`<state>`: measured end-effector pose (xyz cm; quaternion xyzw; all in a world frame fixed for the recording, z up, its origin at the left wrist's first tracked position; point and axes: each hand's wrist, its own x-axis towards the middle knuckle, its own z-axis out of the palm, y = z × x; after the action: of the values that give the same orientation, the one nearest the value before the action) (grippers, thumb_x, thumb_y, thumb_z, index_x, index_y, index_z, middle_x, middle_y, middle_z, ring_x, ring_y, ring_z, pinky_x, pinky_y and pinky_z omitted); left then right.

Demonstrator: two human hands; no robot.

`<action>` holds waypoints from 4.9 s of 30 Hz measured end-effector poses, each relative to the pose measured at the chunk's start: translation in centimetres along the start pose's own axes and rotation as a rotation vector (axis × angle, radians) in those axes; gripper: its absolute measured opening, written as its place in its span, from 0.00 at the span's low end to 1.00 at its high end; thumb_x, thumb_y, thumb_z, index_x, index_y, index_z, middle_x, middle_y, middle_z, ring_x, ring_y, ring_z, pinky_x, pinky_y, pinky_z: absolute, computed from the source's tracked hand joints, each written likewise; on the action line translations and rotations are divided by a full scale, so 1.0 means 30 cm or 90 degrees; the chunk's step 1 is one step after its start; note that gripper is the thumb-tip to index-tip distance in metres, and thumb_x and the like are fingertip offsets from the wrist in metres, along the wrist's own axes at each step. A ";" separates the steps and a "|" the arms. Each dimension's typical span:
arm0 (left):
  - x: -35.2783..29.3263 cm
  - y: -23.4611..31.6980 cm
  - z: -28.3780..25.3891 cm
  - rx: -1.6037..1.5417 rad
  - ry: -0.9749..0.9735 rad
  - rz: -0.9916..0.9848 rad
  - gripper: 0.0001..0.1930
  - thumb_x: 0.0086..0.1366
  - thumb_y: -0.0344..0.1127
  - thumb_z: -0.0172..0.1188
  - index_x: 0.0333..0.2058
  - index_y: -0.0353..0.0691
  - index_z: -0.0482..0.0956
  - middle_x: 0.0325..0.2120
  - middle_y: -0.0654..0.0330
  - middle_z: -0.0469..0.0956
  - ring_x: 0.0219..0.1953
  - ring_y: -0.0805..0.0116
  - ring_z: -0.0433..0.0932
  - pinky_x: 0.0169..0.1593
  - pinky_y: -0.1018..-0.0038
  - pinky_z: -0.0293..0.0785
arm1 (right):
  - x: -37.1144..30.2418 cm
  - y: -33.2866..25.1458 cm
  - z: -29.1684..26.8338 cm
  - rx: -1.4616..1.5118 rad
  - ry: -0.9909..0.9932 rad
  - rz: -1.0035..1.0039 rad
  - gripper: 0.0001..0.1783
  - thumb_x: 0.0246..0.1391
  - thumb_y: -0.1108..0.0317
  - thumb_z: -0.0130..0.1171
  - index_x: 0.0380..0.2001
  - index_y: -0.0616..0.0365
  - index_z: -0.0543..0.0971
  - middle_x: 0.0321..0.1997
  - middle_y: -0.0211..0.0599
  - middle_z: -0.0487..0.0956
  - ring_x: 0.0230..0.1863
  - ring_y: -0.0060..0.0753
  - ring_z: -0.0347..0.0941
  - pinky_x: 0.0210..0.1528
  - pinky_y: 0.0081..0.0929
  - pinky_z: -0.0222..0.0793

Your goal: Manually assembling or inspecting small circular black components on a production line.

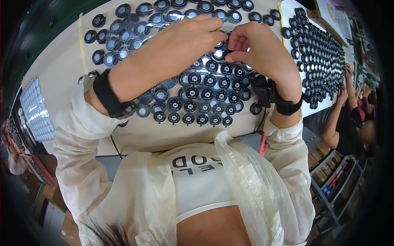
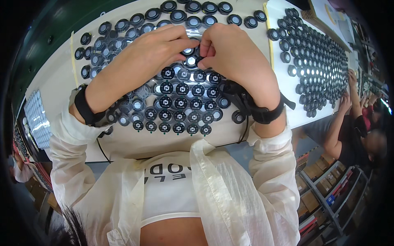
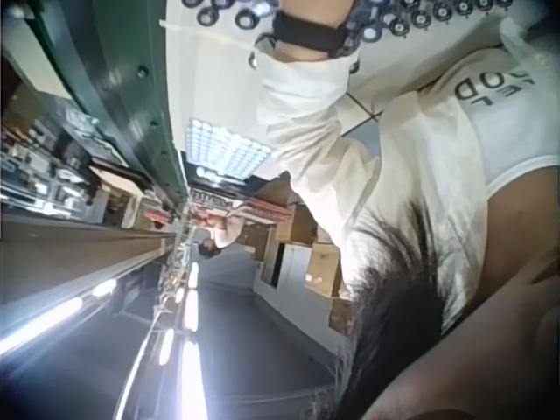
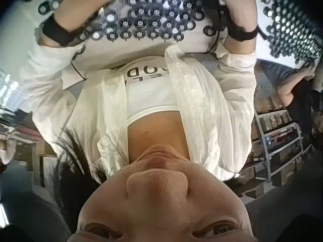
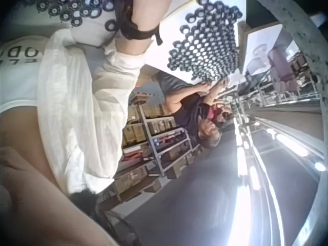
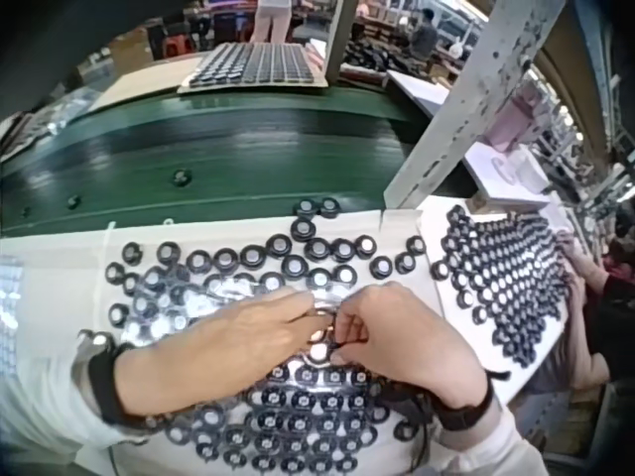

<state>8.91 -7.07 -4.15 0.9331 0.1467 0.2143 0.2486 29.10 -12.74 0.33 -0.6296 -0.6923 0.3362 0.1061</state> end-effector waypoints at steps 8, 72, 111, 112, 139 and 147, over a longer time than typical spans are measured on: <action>-0.012 -0.015 0.002 -0.017 0.009 -0.008 0.17 0.55 0.28 0.66 0.45 0.33 0.78 0.35 0.56 0.72 0.40 0.56 0.75 0.43 0.67 0.73 | -0.138 -0.143 0.005 0.070 0.078 -0.009 0.09 0.41 0.77 0.70 0.27 0.64 0.80 0.25 0.42 0.80 0.27 0.36 0.79 0.32 0.28 0.74; -0.053 0.160 -0.108 -0.393 0.175 -0.348 0.20 0.62 0.18 0.61 0.54 0.29 0.74 0.43 0.52 0.82 0.45 0.68 0.83 0.51 0.77 0.80 | -0.072 -0.115 0.157 0.495 0.390 -0.074 0.05 0.51 0.77 0.69 0.34 0.64 0.85 0.32 0.37 0.84 0.29 0.19 0.79 0.32 0.16 0.74; -0.015 -0.034 -0.078 -0.004 -0.094 -0.003 0.17 0.60 0.33 0.64 0.47 0.39 0.74 0.41 0.56 0.70 0.42 0.54 0.74 0.45 0.64 0.71 | -0.097 -0.095 0.127 0.053 0.095 0.011 0.11 0.41 0.73 0.70 0.30 0.62 0.81 0.28 0.42 0.80 0.40 0.48 0.77 0.42 0.40 0.72; -0.022 -0.039 -0.061 -0.005 -0.093 -0.006 0.17 0.60 0.33 0.64 0.47 0.39 0.74 0.41 0.56 0.70 0.42 0.54 0.74 0.45 0.64 0.71 | -0.095 -0.095 0.126 0.052 0.091 0.010 0.11 0.41 0.73 0.70 0.30 0.62 0.81 0.28 0.42 0.80 0.40 0.48 0.77 0.42 0.40 0.72; -0.068 0.020 -0.186 -0.691 0.032 -0.360 0.17 0.76 0.40 0.48 0.55 0.36 0.73 0.42 0.58 0.80 0.35 0.75 0.81 0.41 0.80 0.78 | -0.135 -0.122 0.052 0.564 0.197 -0.077 0.09 0.51 0.77 0.67 0.35 0.65 0.79 0.34 0.31 0.80 0.38 0.20 0.76 0.38 0.18 0.70; -0.105 0.102 -0.150 -0.608 0.124 -0.260 0.19 0.70 0.27 0.56 0.58 0.35 0.71 0.49 0.58 0.78 0.47 0.77 0.77 0.49 0.80 0.74 | -0.104 -0.129 0.072 0.732 0.158 -0.037 0.11 0.55 0.78 0.64 0.41 0.66 0.77 0.35 0.33 0.80 0.39 0.19 0.75 0.37 0.15 0.70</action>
<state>4.57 -9.02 -0.03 0.6442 0.2340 0.2902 0.6678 25.35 -16.34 1.89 -0.4864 -0.3985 0.5784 0.5196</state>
